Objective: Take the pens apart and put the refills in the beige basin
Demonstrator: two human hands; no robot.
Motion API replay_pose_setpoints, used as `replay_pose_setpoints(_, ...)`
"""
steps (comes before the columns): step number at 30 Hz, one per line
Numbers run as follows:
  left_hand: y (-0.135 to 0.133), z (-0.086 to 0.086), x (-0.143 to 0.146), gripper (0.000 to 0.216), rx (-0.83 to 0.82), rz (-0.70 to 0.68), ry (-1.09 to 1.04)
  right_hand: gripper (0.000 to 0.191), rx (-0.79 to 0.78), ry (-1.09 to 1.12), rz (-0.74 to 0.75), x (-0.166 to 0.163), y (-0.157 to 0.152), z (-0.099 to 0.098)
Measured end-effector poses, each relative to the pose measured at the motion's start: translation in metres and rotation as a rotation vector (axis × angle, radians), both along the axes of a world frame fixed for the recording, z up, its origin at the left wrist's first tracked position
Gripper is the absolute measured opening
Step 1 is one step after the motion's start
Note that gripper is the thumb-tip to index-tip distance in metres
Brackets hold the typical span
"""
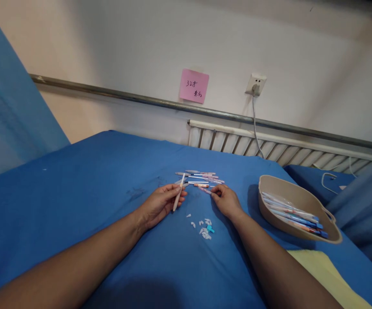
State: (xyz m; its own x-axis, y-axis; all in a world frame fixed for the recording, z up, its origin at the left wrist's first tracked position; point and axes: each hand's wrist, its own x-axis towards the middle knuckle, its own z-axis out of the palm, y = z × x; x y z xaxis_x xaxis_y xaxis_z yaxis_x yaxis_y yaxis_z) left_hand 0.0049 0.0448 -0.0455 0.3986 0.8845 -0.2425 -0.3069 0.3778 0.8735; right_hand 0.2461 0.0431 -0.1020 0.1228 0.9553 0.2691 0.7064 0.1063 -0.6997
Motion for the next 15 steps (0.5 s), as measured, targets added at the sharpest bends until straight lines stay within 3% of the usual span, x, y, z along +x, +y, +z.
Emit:
replay_pose_setpoints(8,0.001,0.000,0.000,0.008,0.007,-0.016,0.004,0.012,0.010,-0.054,-0.028,-0.003,-0.002,0.005)
replay_pose_setpoints(12,0.002,-0.001,0.001,0.009,0.015,-0.021,0.013,0.021,0.156,-0.200,0.063,-0.017,-0.002,0.014)
replay_pose_setpoints(15,0.003,-0.003,0.001,0.010,0.024,-0.042,0.015,0.023,0.139,-0.299,0.114,-0.029,0.000,0.020)
